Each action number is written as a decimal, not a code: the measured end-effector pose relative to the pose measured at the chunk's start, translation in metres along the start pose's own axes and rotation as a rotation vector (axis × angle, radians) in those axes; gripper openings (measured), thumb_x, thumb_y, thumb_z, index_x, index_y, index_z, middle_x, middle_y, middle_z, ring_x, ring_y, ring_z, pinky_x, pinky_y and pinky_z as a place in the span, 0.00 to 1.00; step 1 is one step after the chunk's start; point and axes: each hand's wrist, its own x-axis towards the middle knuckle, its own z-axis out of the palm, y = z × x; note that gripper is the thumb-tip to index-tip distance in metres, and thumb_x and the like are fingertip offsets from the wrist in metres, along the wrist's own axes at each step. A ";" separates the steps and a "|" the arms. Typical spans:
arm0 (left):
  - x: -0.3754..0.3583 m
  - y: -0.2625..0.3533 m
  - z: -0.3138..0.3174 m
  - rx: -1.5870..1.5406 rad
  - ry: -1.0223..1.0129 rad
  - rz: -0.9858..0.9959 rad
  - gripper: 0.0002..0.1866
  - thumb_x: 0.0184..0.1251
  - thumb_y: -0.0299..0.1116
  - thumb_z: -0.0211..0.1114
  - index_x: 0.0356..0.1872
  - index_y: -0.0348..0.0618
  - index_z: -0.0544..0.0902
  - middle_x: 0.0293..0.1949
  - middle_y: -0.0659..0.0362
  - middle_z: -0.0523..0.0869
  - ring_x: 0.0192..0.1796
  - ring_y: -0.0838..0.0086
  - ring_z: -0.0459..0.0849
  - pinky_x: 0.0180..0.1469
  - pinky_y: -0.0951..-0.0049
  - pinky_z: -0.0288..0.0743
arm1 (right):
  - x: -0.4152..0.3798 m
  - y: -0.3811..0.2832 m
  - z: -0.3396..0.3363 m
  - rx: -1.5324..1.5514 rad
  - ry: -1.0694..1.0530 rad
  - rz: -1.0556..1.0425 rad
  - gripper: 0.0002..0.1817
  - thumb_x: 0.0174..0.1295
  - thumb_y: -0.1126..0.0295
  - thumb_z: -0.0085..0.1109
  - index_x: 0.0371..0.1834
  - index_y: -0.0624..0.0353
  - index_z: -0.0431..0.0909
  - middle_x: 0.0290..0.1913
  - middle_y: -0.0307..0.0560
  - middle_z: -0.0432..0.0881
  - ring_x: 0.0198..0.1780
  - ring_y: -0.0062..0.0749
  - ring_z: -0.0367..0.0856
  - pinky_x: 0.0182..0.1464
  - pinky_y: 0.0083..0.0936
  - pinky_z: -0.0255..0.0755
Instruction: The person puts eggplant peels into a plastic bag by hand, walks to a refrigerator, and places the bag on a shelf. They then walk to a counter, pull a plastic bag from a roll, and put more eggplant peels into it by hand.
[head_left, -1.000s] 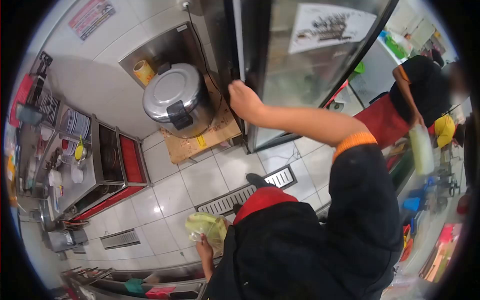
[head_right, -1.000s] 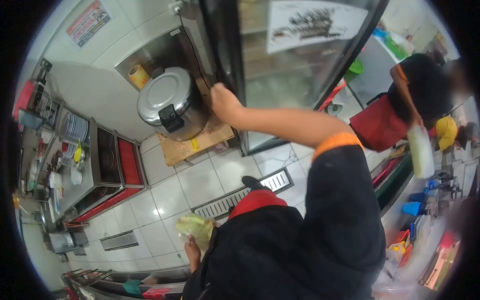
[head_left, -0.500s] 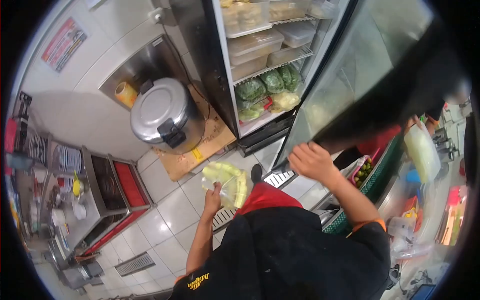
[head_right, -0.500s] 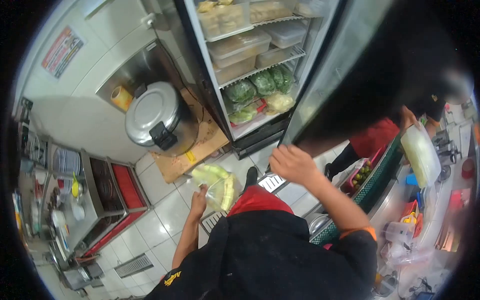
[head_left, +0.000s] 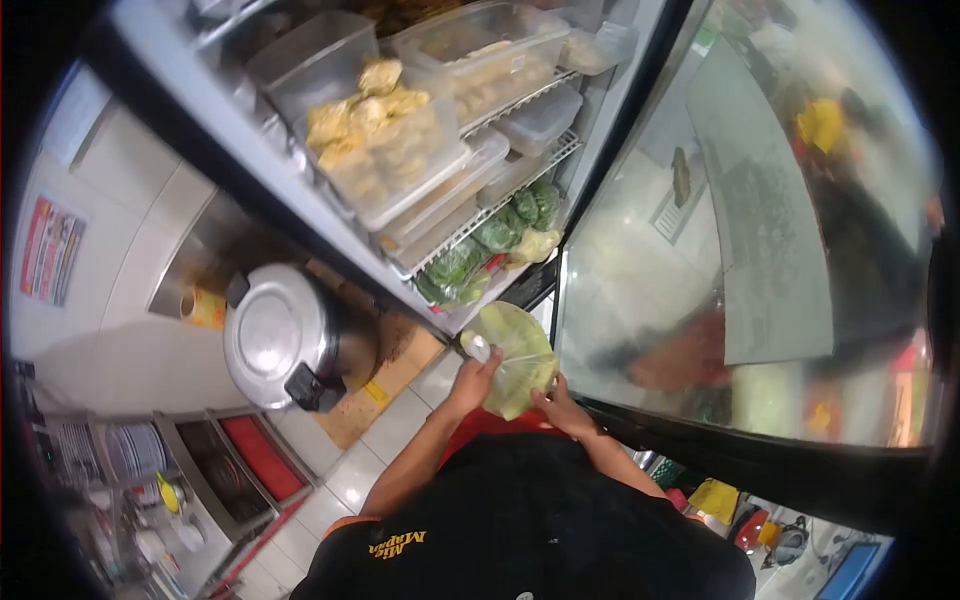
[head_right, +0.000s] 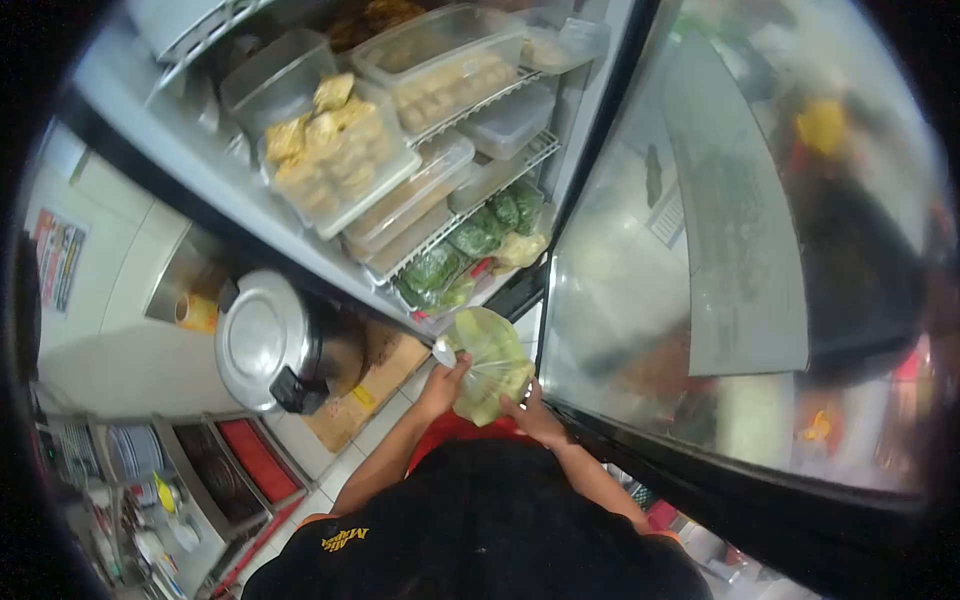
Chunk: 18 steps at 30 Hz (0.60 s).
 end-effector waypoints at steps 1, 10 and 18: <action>0.011 0.003 0.002 0.095 -0.042 0.025 0.24 0.83 0.49 0.50 0.56 0.38 0.81 0.46 0.50 0.87 0.53 0.66 0.84 0.59 0.66 0.73 | 0.012 -0.001 0.001 0.256 0.016 -0.038 0.46 0.73 0.43 0.55 0.81 0.57 0.44 0.71 0.59 0.69 0.71 0.48 0.71 0.64 0.48 0.75; 0.066 0.066 -0.001 0.401 -0.504 0.542 0.09 0.73 0.35 0.55 0.42 0.38 0.76 0.39 0.41 0.84 0.48 0.42 0.83 0.49 0.54 0.74 | 0.087 0.019 -0.002 1.096 -0.100 -0.402 0.33 0.75 0.51 0.54 0.76 0.58 0.62 0.69 0.51 0.74 0.67 0.43 0.76 0.71 0.45 0.69; 0.121 -0.004 0.018 0.497 -0.390 0.418 0.12 0.62 0.25 0.56 0.47 0.41 0.77 0.42 0.41 0.85 0.51 0.41 0.83 0.50 0.53 0.75 | 0.134 0.037 -0.021 1.127 0.153 -0.229 0.35 0.64 0.53 0.59 0.72 0.60 0.66 0.65 0.53 0.78 0.64 0.47 0.79 0.70 0.48 0.69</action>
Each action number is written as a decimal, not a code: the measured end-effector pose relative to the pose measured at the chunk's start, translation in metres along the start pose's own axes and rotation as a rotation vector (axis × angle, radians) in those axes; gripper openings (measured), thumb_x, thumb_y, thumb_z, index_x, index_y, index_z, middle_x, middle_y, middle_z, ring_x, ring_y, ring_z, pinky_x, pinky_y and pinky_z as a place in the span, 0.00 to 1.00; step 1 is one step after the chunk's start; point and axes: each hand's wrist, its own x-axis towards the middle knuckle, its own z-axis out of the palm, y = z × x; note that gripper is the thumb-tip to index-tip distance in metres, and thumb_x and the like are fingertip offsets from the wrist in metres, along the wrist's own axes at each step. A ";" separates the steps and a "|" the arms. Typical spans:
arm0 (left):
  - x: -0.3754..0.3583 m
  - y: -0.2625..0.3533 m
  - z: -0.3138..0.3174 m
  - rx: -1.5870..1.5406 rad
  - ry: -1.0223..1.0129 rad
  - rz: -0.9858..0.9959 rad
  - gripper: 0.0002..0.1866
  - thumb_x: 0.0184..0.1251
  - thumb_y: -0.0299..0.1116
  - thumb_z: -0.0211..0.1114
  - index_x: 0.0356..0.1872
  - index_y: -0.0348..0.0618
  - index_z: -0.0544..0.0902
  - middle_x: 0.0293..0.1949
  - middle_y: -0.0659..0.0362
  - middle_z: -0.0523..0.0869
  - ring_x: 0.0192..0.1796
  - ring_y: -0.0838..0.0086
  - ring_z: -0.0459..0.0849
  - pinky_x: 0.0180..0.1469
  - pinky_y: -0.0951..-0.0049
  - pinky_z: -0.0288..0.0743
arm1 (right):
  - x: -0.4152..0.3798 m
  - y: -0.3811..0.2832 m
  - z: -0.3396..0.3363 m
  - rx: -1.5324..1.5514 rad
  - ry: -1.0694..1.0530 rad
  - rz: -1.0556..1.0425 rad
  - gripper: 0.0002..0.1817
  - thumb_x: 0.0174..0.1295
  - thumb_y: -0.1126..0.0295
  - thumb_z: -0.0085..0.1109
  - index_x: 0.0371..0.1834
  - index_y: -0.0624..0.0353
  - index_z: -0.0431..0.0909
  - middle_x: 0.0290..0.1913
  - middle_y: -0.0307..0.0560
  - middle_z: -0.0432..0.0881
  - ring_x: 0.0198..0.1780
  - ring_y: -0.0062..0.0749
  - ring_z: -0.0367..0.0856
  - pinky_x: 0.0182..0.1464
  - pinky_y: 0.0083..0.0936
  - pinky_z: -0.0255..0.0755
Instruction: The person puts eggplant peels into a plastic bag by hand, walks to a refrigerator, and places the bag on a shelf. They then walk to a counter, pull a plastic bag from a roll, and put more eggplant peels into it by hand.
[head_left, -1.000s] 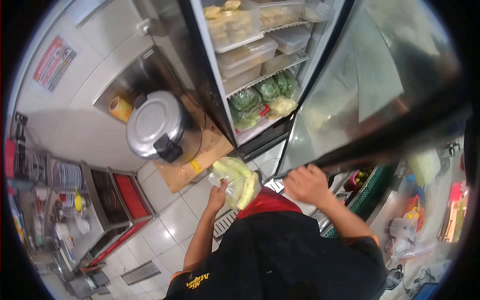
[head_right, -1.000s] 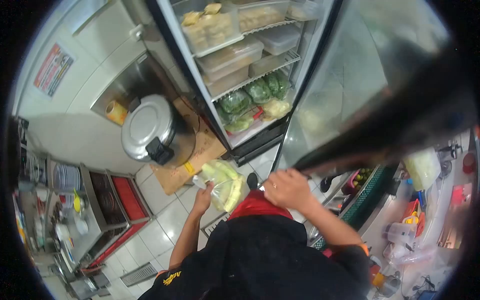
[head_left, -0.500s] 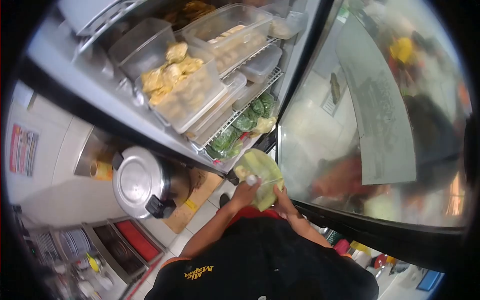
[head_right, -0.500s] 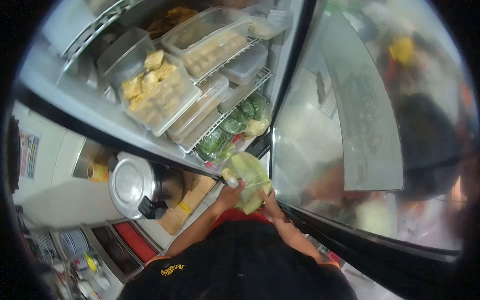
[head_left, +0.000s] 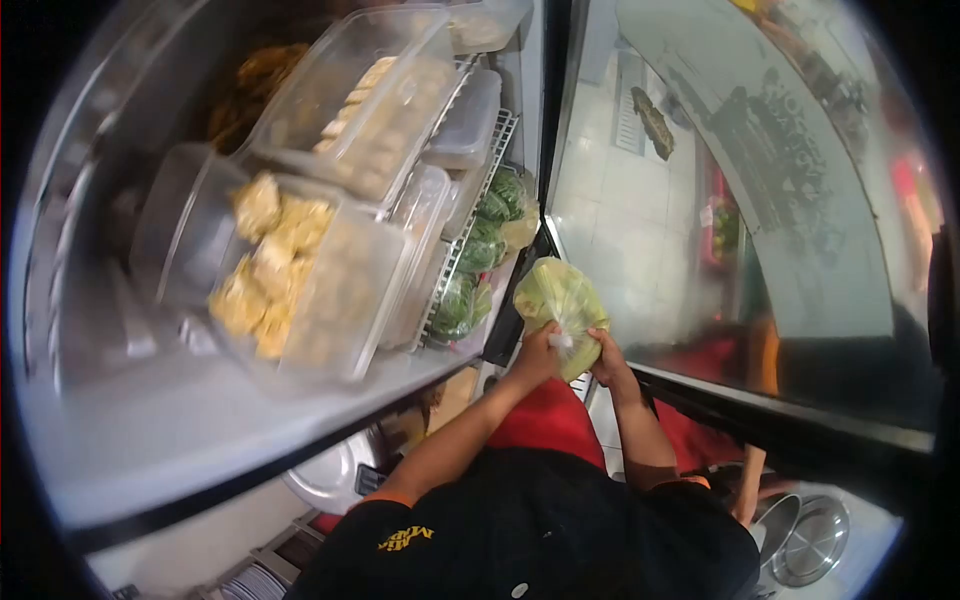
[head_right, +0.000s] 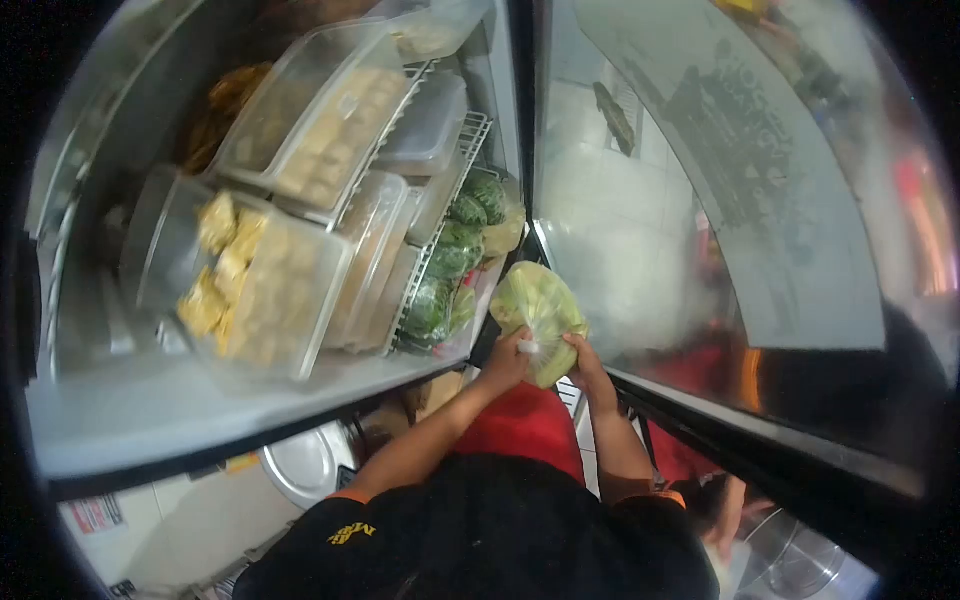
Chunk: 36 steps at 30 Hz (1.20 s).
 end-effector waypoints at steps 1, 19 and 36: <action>0.005 -0.016 0.007 -0.010 0.044 -0.019 0.12 0.61 0.25 0.56 0.47 0.41 0.77 0.43 0.41 0.85 0.51 0.41 0.83 0.50 0.53 0.76 | 0.019 0.010 -0.010 0.018 0.021 0.030 0.35 0.63 0.53 0.59 0.71 0.60 0.67 0.65 0.53 0.78 0.63 0.48 0.79 0.70 0.48 0.69; -0.001 -0.093 -0.031 -0.065 -0.390 -0.546 0.27 0.85 0.48 0.40 0.78 0.51 0.66 0.63 0.39 0.80 0.69 0.50 0.77 0.68 0.62 0.70 | 0.324 0.045 -0.016 0.097 0.012 0.112 0.29 0.61 0.59 0.59 0.65 0.57 0.75 0.56 0.53 0.84 0.53 0.45 0.86 0.59 0.44 0.80; -0.064 -0.129 -0.023 -0.323 -0.334 -0.698 0.30 0.86 0.52 0.37 0.66 0.39 0.76 0.57 0.48 0.85 0.62 0.65 0.82 0.67 0.67 0.70 | 0.353 0.106 0.003 0.316 0.082 -0.065 0.27 0.74 0.51 0.53 0.72 0.47 0.67 0.63 0.45 0.79 0.61 0.43 0.80 0.62 0.48 0.76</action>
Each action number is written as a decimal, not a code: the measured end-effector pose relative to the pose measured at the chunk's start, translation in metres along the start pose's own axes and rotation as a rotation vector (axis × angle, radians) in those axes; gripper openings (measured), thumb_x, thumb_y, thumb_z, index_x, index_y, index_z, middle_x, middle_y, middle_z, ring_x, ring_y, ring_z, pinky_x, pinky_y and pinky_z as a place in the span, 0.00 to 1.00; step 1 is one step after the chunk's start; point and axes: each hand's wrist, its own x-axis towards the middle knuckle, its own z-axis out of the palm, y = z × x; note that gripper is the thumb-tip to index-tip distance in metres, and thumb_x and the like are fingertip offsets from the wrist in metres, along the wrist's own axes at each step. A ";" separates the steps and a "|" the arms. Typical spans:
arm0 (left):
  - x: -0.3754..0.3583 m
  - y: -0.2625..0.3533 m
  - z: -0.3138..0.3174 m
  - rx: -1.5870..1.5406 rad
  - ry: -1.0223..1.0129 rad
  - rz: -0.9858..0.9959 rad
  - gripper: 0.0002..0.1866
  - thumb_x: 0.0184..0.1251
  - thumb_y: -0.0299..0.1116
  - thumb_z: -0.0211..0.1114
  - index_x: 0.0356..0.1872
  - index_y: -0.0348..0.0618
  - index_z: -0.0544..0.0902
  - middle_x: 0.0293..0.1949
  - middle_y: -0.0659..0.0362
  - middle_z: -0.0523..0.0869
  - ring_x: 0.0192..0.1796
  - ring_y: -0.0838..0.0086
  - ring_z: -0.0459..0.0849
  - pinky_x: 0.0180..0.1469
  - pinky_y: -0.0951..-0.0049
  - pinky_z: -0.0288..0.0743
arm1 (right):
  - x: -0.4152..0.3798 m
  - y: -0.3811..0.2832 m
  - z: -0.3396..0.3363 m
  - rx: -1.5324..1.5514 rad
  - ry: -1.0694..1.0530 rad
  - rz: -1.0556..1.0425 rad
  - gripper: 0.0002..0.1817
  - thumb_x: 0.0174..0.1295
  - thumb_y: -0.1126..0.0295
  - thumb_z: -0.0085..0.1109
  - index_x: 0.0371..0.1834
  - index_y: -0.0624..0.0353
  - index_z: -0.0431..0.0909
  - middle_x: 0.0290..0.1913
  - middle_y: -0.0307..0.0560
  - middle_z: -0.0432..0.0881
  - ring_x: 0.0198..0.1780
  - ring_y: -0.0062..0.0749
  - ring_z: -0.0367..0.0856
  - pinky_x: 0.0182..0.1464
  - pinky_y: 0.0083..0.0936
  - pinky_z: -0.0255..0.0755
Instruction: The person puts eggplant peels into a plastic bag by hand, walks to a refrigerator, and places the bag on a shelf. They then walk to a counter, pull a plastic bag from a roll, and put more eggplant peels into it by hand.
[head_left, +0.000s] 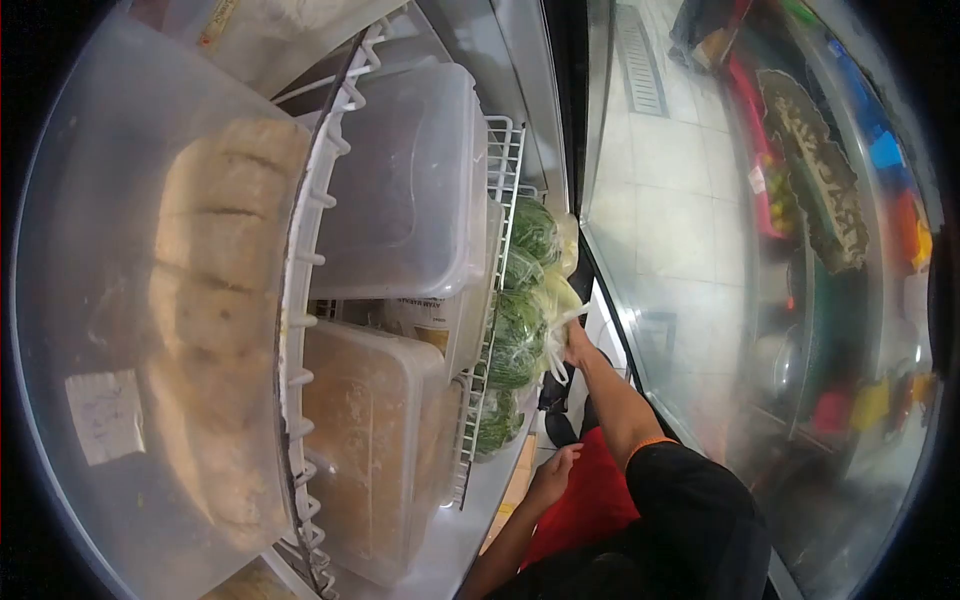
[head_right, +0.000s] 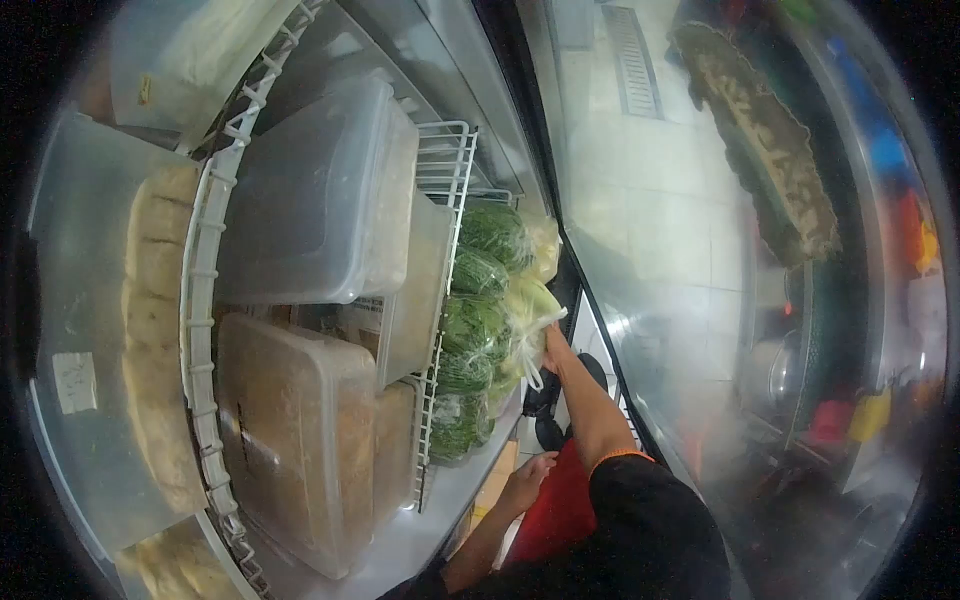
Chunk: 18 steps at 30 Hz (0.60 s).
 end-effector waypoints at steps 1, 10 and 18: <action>-0.001 -0.002 -0.002 0.005 -0.006 0.024 0.29 0.86 0.52 0.37 0.66 0.39 0.76 0.57 0.48 0.85 0.62 0.65 0.82 0.66 0.67 0.70 | 0.006 0.008 -0.013 -0.117 0.072 -0.036 0.27 0.74 0.48 0.52 0.71 0.48 0.70 0.60 0.45 0.82 0.58 0.42 0.82 0.62 0.47 0.77; -0.018 -0.025 -0.010 -0.109 -0.012 0.075 0.28 0.86 0.50 0.39 0.68 0.38 0.74 0.59 0.47 0.83 0.62 0.65 0.81 0.66 0.68 0.70 | -0.063 -0.027 -0.080 -0.023 -0.028 0.162 0.36 0.51 0.65 0.60 0.68 0.64 0.69 0.60 0.59 0.80 0.61 0.54 0.81 0.68 0.51 0.73; 0.025 -0.005 -0.005 -0.065 0.238 0.216 0.27 0.81 0.43 0.55 0.72 0.39 0.66 0.67 0.47 0.74 0.63 0.63 0.80 0.63 0.64 0.74 | -0.062 -0.026 -0.109 0.043 -0.115 0.172 0.40 0.46 0.64 0.65 0.67 0.64 0.71 0.59 0.57 0.82 0.58 0.53 0.82 0.68 0.48 0.74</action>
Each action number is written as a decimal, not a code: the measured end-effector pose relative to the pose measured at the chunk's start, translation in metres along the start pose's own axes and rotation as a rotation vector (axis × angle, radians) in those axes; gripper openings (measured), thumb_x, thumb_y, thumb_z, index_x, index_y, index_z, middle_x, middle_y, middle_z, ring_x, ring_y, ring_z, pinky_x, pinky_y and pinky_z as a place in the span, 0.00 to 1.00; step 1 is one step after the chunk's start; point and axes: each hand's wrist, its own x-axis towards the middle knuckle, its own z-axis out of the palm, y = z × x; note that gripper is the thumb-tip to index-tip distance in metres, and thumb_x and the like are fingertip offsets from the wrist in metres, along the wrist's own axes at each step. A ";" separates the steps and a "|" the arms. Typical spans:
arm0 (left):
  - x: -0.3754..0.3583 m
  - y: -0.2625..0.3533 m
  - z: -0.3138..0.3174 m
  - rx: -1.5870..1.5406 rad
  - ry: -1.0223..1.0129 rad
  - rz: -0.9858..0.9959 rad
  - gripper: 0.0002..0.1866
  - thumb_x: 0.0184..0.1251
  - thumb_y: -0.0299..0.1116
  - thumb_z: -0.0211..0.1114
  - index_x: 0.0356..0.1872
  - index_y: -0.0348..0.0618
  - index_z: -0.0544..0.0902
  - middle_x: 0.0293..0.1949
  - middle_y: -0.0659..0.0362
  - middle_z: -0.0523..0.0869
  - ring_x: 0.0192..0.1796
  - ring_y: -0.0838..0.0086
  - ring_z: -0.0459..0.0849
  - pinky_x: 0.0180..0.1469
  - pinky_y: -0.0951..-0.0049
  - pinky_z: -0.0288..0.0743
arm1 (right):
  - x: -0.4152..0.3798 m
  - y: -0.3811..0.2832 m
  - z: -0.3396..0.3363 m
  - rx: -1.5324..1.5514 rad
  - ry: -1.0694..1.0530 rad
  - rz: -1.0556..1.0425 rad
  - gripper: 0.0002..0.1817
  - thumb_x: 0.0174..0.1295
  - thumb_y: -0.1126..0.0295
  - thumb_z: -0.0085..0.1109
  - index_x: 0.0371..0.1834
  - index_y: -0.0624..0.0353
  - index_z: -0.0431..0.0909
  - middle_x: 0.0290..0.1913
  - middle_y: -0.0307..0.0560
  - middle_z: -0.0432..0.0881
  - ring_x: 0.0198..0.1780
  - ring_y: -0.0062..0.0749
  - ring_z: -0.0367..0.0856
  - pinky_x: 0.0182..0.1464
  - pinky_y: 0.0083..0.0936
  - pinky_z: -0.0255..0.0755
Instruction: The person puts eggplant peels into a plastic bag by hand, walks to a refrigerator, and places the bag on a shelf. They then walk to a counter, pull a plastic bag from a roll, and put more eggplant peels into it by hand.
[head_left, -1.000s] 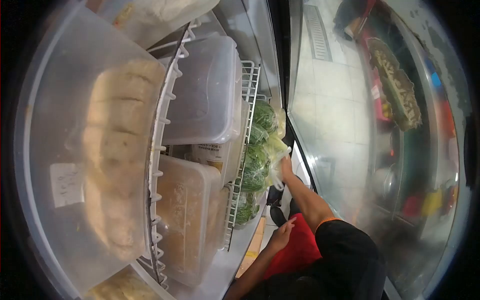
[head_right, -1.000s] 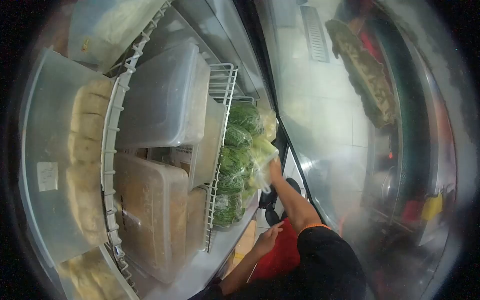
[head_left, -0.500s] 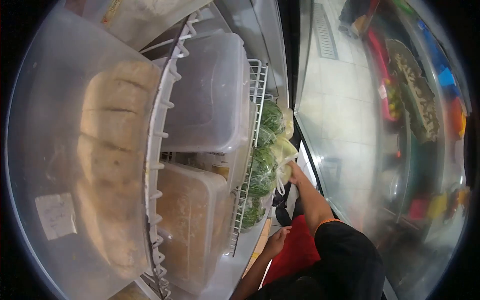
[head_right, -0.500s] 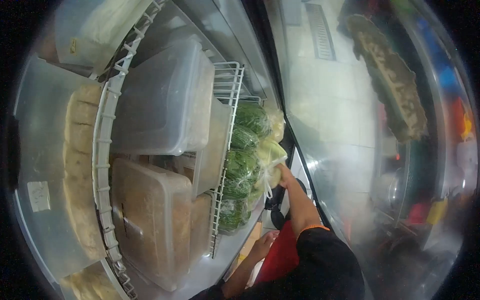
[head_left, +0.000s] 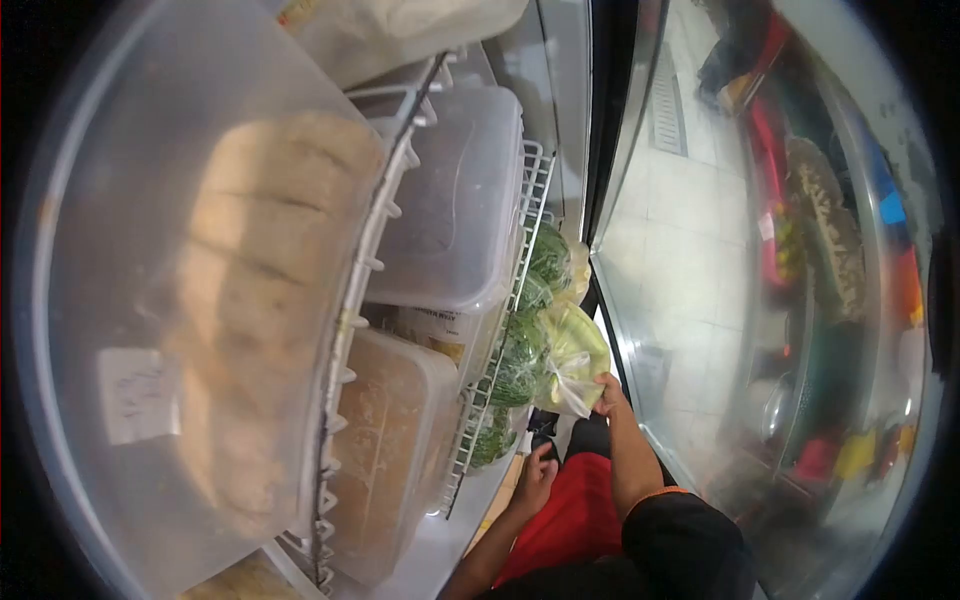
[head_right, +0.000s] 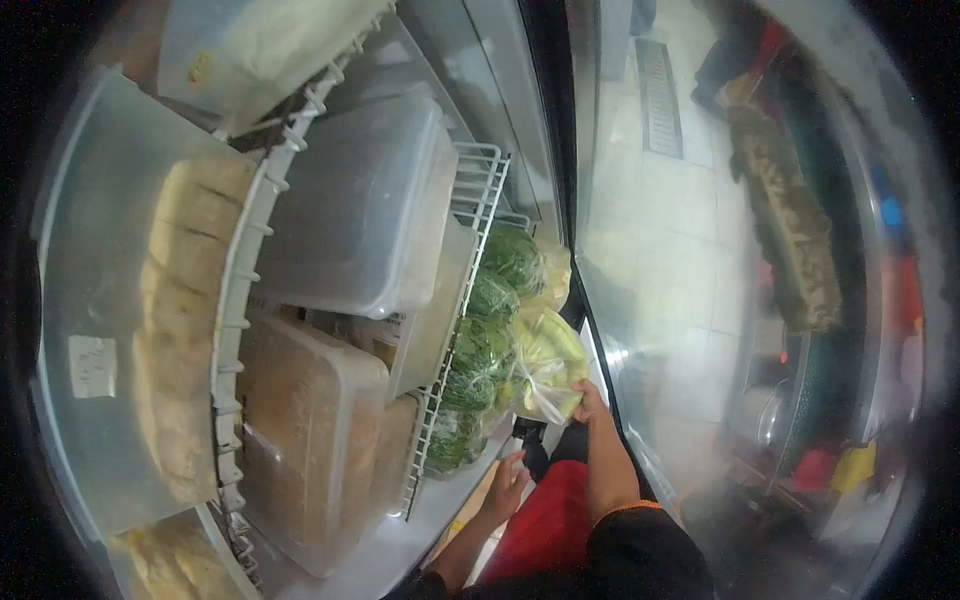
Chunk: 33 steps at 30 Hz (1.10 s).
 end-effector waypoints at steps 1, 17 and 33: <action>0.004 0.002 0.004 -0.010 0.020 -0.011 0.27 0.81 0.43 0.55 0.73 0.39 0.65 0.67 0.47 0.73 0.63 0.63 0.79 0.61 0.64 0.75 | 0.002 -0.001 -0.008 -0.016 0.003 0.020 0.40 0.44 0.63 0.67 0.67 0.63 0.72 0.58 0.57 0.83 0.57 0.52 0.83 0.67 0.47 0.75; 0.041 0.004 0.031 -0.665 0.244 -0.392 0.29 0.75 0.63 0.56 0.54 0.53 0.55 0.63 0.48 0.64 0.66 0.55 0.69 0.56 0.43 0.79 | -0.133 0.007 -0.068 -0.029 -0.012 0.036 0.45 0.36 0.67 0.73 0.67 0.62 0.74 0.59 0.52 0.84 0.57 0.50 0.84 0.60 0.51 0.80; -0.014 0.216 0.028 -0.459 0.040 0.180 0.31 0.72 0.41 0.61 0.71 0.39 0.64 0.63 0.50 0.76 0.64 0.64 0.77 0.66 0.57 0.73 | -0.215 -0.085 0.097 -0.157 -0.295 -0.366 0.40 0.55 0.60 0.71 0.72 0.61 0.68 0.65 0.53 0.79 0.61 0.44 0.82 0.60 0.43 0.81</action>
